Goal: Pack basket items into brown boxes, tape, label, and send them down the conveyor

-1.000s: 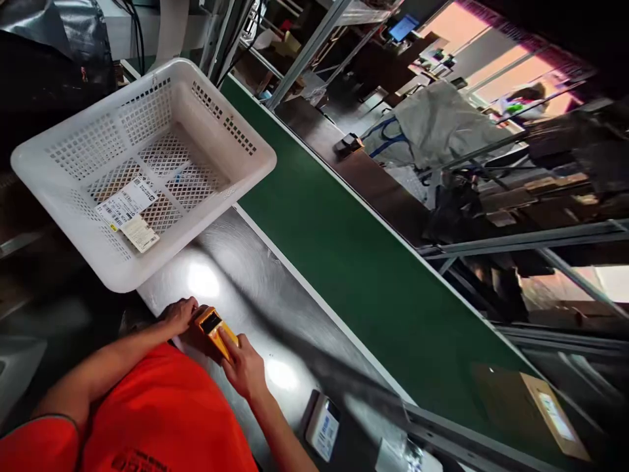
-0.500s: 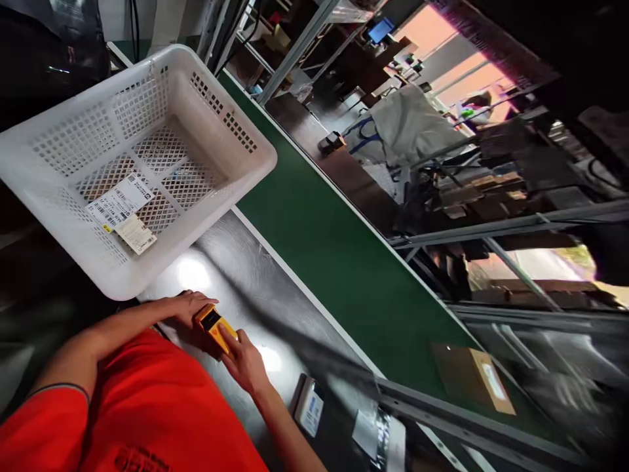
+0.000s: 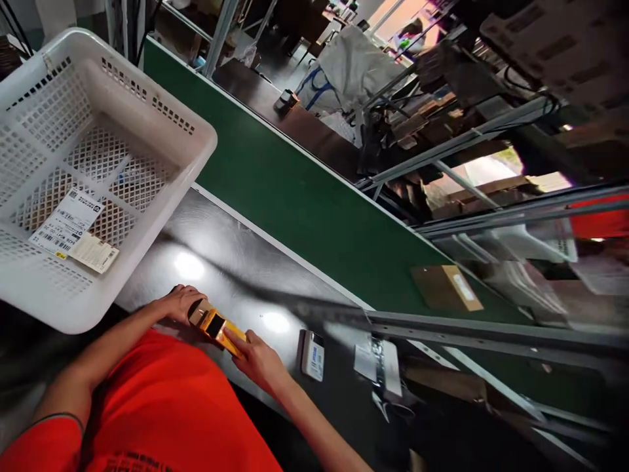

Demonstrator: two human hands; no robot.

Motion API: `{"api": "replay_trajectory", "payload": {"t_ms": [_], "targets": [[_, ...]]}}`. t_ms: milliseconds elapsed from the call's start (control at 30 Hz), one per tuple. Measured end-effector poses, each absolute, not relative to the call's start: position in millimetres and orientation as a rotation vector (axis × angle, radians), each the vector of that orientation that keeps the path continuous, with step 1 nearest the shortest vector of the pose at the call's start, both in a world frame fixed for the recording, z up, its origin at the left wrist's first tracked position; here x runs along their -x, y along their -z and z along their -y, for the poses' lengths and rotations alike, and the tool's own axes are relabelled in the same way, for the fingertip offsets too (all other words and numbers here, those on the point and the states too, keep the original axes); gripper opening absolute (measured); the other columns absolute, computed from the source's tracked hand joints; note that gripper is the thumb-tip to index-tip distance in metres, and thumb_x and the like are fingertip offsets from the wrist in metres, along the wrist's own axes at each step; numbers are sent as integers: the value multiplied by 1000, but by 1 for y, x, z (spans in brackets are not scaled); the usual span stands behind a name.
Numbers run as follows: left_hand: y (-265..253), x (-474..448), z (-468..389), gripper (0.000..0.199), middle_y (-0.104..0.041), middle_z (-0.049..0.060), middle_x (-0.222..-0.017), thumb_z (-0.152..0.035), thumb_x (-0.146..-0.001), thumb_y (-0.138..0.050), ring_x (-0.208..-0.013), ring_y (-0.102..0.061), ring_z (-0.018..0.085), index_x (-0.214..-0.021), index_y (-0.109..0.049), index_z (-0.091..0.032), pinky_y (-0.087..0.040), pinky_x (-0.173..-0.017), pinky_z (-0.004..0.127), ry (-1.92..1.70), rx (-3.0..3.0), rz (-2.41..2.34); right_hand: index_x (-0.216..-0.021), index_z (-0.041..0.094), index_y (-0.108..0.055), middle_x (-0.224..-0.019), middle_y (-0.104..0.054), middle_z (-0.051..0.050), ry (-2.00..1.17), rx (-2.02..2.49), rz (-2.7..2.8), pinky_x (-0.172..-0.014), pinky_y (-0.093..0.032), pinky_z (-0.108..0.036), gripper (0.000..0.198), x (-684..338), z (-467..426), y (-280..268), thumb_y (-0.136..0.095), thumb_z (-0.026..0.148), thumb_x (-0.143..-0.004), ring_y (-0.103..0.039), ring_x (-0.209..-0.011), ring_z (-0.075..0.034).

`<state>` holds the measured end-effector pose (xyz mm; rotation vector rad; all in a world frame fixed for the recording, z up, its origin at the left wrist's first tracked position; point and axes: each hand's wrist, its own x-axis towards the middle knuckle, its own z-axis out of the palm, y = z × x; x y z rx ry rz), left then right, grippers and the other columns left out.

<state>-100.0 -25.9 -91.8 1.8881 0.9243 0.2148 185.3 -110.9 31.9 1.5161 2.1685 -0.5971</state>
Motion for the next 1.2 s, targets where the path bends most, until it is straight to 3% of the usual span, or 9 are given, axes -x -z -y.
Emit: {"api": "replay_trajectory", "payload": {"t_ms": [133,200,300,367,600,867,1200], "targets": [[83,97,28,90,-60,6,-153,-26,-60,-87,-147,-46,32,-146,-58,-32,-33,-122,37,-190,-1786,-1008,-154,41,-54,-103,-64,-6,608,-1533,-2283,-76,-47,-29,68,-191,115,-18,-65,19,-90,-64,-86,-21],[79,84,32,78,-59,7,-156,-32,-72,-81,-147,-49,30,-147,-59,-27,-37,-119,35,-174,-1665,-1165,-154,40,-55,-102,-64,-7,612,-1548,-2316,-76,-48,-29,70,-193,116,-11,-64,15,-89,-64,-86,-21],[75,52,39,51,-60,14,-153,-43,-99,-55,-145,-51,30,-144,-61,-20,-38,-117,37,-165,-1548,-1461,-153,39,-56,-102,-64,-6,619,-1571,-2335,-75,-48,-28,70,-194,117,-5,-63,13,-88,-63,-82,-20],[72,31,43,51,-61,20,-147,-46,-106,-40,-141,-52,33,-140,-63,-15,-38,-117,42,-153,-1515,-1628,-152,40,-57,-103,-66,-7,617,-1580,-2325,-74,-47,-28,68,-192,116,-6,-63,15,-89,-62,-80,-19],[56,14,49,47,-66,16,-131,-52,-107,-41,-122,-60,30,-124,-73,-23,-47,-101,37,-42,-1559,-1851,-151,43,-58,-106,-68,-9,784,-1578,-2303,-72,-47,-31,65,-211,115,-36,-70,30,-88,-67,-83,-24],[40,5,46,59,-65,17,-135,-57,-109,-29,-118,-66,33,-130,-72,-22,-52,-96,43,82,-1577,-1961,-148,38,-61,-108,-68,-10,759,-1542,-2268,-75,-48,-31,64,-323,168,-67,-63,21,-87,-69,-90,-25],[35,-2,40,69,-68,22,-140,-56,-109,-18,-129,-65,38,-135,-68,-17,-51,-105,50,179,-1574,-2004,-144,37,-66,-110,-71,-15,819,-1613,-2245,-78,-51,-35,50,-306,139,-6,-58,25,-96,-70,-94,-30]]}}
